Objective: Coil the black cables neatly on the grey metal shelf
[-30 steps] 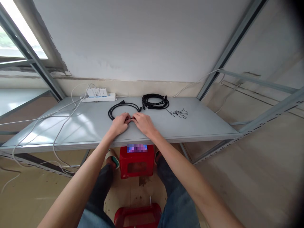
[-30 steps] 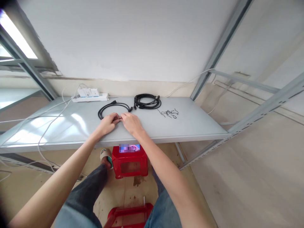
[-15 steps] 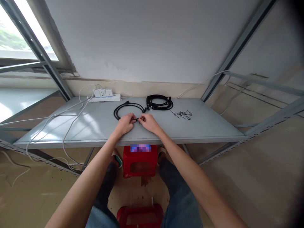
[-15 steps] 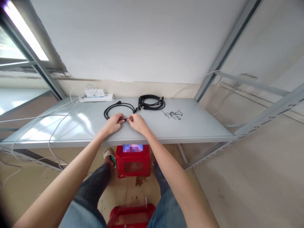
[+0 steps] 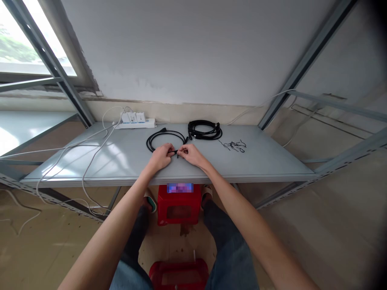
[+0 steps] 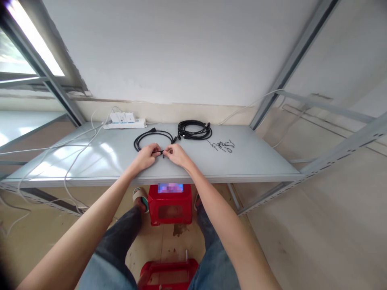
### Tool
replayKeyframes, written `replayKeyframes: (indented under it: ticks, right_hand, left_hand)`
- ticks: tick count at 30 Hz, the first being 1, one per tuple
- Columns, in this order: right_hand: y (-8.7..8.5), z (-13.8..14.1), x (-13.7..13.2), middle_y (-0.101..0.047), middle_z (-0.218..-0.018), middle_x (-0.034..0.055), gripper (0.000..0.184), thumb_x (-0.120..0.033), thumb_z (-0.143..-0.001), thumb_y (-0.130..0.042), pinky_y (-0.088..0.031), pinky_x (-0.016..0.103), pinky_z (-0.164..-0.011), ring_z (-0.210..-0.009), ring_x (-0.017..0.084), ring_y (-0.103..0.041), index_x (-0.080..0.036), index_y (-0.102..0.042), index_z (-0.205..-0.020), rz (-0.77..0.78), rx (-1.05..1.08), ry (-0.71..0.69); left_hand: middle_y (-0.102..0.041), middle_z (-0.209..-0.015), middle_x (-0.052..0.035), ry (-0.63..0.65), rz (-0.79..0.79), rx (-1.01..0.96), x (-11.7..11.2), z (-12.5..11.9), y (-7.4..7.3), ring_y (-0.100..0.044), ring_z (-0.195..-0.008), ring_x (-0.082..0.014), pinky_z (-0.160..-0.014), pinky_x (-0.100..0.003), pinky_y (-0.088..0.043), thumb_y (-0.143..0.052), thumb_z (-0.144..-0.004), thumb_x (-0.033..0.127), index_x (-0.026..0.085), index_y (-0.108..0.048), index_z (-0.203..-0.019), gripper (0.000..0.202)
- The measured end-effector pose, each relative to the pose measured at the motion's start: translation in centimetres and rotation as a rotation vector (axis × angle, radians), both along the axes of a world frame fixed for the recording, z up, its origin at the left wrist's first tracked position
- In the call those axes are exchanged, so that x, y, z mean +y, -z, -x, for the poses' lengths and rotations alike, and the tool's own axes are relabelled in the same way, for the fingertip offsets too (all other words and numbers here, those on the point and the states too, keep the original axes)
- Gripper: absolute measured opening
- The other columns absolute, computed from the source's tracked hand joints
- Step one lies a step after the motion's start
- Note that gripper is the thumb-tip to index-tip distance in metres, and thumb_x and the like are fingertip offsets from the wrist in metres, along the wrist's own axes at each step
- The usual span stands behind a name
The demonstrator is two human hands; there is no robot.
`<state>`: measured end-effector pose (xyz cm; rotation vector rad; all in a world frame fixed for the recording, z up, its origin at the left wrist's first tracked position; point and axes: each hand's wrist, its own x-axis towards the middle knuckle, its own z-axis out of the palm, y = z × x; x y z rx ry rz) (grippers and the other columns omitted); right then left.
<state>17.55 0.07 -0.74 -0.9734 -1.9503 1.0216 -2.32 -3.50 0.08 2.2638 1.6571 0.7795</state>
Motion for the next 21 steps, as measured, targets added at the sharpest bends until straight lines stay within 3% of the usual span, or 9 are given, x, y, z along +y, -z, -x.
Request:
replayKeyframes:
  ticks: [6, 10, 13, 16, 21]
  right_hand:
    - [-0.3, -0.1, -0.5, -0.067, -0.065, 0.0018, 0.032, -0.044, -0.089, -0.071, -0.043, 0.027, -0.068, -0.065, 0.015, -0.056, -0.015, -0.073, -0.075, -0.046, -0.037, -0.005]
    - [-0.2, -0.3, -0.5, -0.066, -0.064, 0.0039, 0.057, -0.06, -0.102, -0.051, -0.045, 0.029, -0.074, -0.066, 0.016, -0.061, -0.017, -0.071, -0.071, -0.069, 0.022, 0.136]
    - [-0.1, -0.6, -0.4, -0.061, -0.061, -0.0004, 0.045, -0.052, -0.104, -0.048, -0.044, 0.028, -0.07, -0.062, 0.016, -0.058, -0.017, -0.072, -0.086, -0.121, 0.058, 0.292]
    - [-0.1, -0.8, -0.2, -0.06, -0.063, -0.0035, 0.028, -0.034, -0.099, -0.049, -0.045, 0.027, -0.071, -0.063, 0.016, -0.059, -0.019, -0.071, -0.105, -0.13, 0.05, 0.327]
    - [-0.3, -0.5, -0.4, -0.062, -0.068, -0.0015, 0.028, -0.024, -0.093, -0.048, -0.046, 0.027, -0.071, -0.068, 0.017, -0.061, -0.019, -0.075, -0.098, -0.147, -0.111, 0.268]
  left_hand:
    - [-0.075, -0.1, -0.0074, 0.003, 0.002, -0.024, 0.0, 0.1, 0.0, -0.068, -0.094, -0.0265, -0.08, -0.035, -0.048, -0.056, -0.091, 0.019, 0.023, -0.065, -0.103, 0.015]
    - [-0.075, -0.099, -0.0073, 0.02, 0.002, -0.061, 0.0, 0.0, 0.0, -0.068, -0.093, -0.0263, -0.08, -0.036, -0.048, -0.057, -0.091, 0.022, 0.022, -0.065, -0.101, 0.013]
    - [-0.076, -0.101, -0.0076, 0.05, -0.01, -0.066, -0.1, 0.0, -0.1, -0.069, -0.095, -0.0267, -0.082, -0.037, -0.05, -0.056, -0.091, 0.022, 0.022, -0.065, -0.101, 0.014]
    - [-0.076, -0.105, -0.0089, 0.083, -0.029, -0.042, -0.4, -0.1, -0.2, -0.07, -0.099, -0.0278, -0.085, -0.037, -0.051, -0.057, -0.09, 0.022, 0.022, -0.066, -0.102, 0.015]
    - [-0.076, -0.113, -0.013, 0.053, -0.064, 0.059, -1.2, -0.6, -0.5, -0.07, -0.107, -0.0322, -0.092, -0.04, -0.051, -0.06, -0.092, 0.024, 0.021, -0.068, -0.111, 0.021]
